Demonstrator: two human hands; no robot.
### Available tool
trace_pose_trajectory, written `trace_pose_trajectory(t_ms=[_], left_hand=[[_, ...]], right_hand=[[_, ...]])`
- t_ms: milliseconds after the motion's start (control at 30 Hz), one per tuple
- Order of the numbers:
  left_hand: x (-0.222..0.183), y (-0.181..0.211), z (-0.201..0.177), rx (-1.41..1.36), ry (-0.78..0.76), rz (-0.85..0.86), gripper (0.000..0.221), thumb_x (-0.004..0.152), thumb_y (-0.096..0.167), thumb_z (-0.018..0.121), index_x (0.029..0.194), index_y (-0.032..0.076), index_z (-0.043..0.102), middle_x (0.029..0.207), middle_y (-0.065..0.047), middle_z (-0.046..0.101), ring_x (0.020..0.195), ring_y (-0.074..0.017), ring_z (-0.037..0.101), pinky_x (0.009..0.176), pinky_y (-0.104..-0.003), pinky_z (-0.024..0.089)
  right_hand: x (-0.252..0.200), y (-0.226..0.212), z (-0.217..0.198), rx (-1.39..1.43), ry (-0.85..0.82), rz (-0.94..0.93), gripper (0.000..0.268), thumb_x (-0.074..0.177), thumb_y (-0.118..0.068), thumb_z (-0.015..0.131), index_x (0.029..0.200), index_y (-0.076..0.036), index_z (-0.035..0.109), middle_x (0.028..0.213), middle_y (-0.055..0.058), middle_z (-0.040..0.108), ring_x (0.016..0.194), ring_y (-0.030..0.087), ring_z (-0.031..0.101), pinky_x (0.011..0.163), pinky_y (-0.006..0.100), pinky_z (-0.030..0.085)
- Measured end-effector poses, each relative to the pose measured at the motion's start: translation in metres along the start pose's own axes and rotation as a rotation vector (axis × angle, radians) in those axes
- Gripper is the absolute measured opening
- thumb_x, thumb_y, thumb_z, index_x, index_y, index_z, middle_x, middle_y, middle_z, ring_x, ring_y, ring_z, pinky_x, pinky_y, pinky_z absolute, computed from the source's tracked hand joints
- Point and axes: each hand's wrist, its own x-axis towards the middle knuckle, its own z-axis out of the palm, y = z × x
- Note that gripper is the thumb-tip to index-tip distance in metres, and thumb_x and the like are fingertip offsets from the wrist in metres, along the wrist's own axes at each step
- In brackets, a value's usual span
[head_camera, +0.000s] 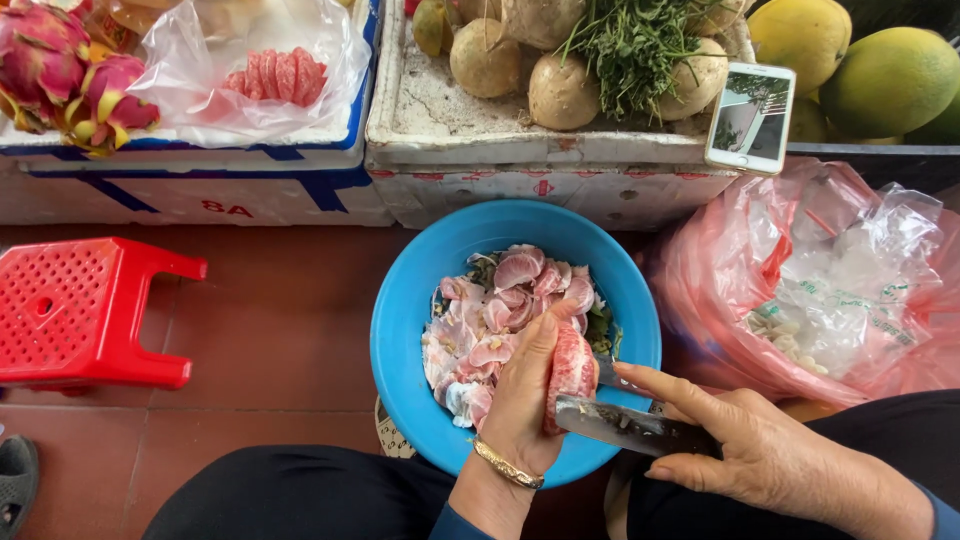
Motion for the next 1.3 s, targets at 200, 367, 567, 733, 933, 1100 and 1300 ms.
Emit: trace_pose_trajectory(t_ms=[200, 367, 567, 733, 933, 1100, 1300], left_hand=[[0.001, -0.001, -0.002, 0.09, 0.038, -0.019, 0.041, 0.099, 0.035, 0.062, 0.127, 0.006, 0.069, 0.084, -0.006, 0.058, 0.069, -0.0122, 0.054, 0.063, -0.026, 0.048], [-0.003, -0.002, 0.001, 0.188, 0.014, -0.037, 0.04, 0.1, 0.035, 0.06, 0.126, 0.007, 0.071, 0.073, 0.001, 0.053, 0.061, -0.0065, 0.048, 0.056, -0.021, 0.04], [-0.005, -0.007, 0.003, 0.273, -0.005, -0.009, 0.043, 0.1, 0.039, 0.057, 0.124, 0.006, 0.07, 0.081, -0.001, 0.055, 0.072, -0.0083, 0.05, 0.067, -0.022, 0.041], [0.004, -0.022, 0.001, 0.212, 0.043, -0.037, 0.035, 0.101, 0.033, 0.059, 0.123, 0.008, 0.07, 0.081, -0.008, 0.062, 0.07, -0.0127, 0.056, 0.066, -0.025, 0.048], [0.003, -0.013, -0.002, 0.175, 0.093, -0.11, 0.036, 0.1, 0.037, 0.061, 0.122, 0.01, 0.071, 0.077, -0.002, 0.056, 0.063, -0.0105, 0.052, 0.054, -0.025, 0.043], [0.008, -0.023, -0.01, 0.158, 0.069, -0.104, 0.037, 0.1, 0.035, 0.063, 0.122, 0.006, 0.071, 0.075, -0.004, 0.062, 0.059, -0.0098, 0.055, 0.052, -0.023, 0.044], [0.008, -0.027, -0.014, 0.283, 0.004, -0.063, 0.037, 0.1, 0.034, 0.061, 0.125, 0.008, 0.07, 0.076, -0.003, 0.056, 0.064, -0.0094, 0.052, 0.055, -0.021, 0.043]], right_hand=[[0.001, 0.001, -0.001, -0.009, 0.018, -0.026, 0.088, 0.081, -0.06, 0.076, 0.157, -0.045, 0.037, 0.131, -0.01, 0.082, 0.102, 0.009, 0.087, 0.091, 0.024, 0.06], [0.002, -0.01, -0.004, -0.104, 0.012, -0.021, 0.084, 0.082, -0.068, 0.067, 0.157, -0.048, 0.036, 0.121, -0.01, 0.083, 0.085, 0.013, 0.087, 0.078, 0.028, 0.063], [0.009, -0.016, 0.005, -0.101, 0.139, -0.309, 0.082, 0.088, -0.051, 0.075, 0.156, -0.025, 0.04, 0.138, 0.006, 0.072, 0.115, 0.024, 0.078, 0.089, 0.036, 0.061], [0.015, -0.029, 0.009, -0.116, 0.165, -0.352, 0.085, 0.089, -0.051, 0.073, 0.159, -0.023, 0.034, 0.135, 0.011, 0.071, 0.114, 0.029, 0.076, 0.09, 0.037, 0.059], [0.01, -0.015, 0.014, -0.119, 0.166, -0.216, 0.084, 0.085, -0.057, 0.074, 0.156, -0.029, 0.039, 0.131, 0.004, 0.075, 0.104, 0.022, 0.079, 0.087, 0.034, 0.059], [0.004, -0.013, 0.011, -0.07, 0.143, -0.202, 0.08, 0.084, -0.054, 0.076, 0.154, -0.029, 0.045, 0.138, 0.0, 0.074, 0.114, 0.015, 0.081, 0.092, 0.031, 0.06], [0.015, -0.026, 0.012, -0.088, 0.265, -0.535, 0.062, 0.093, -0.045, 0.068, 0.145, -0.015, 0.056, 0.119, 0.012, 0.076, 0.1, 0.026, 0.079, 0.086, 0.034, 0.062]])
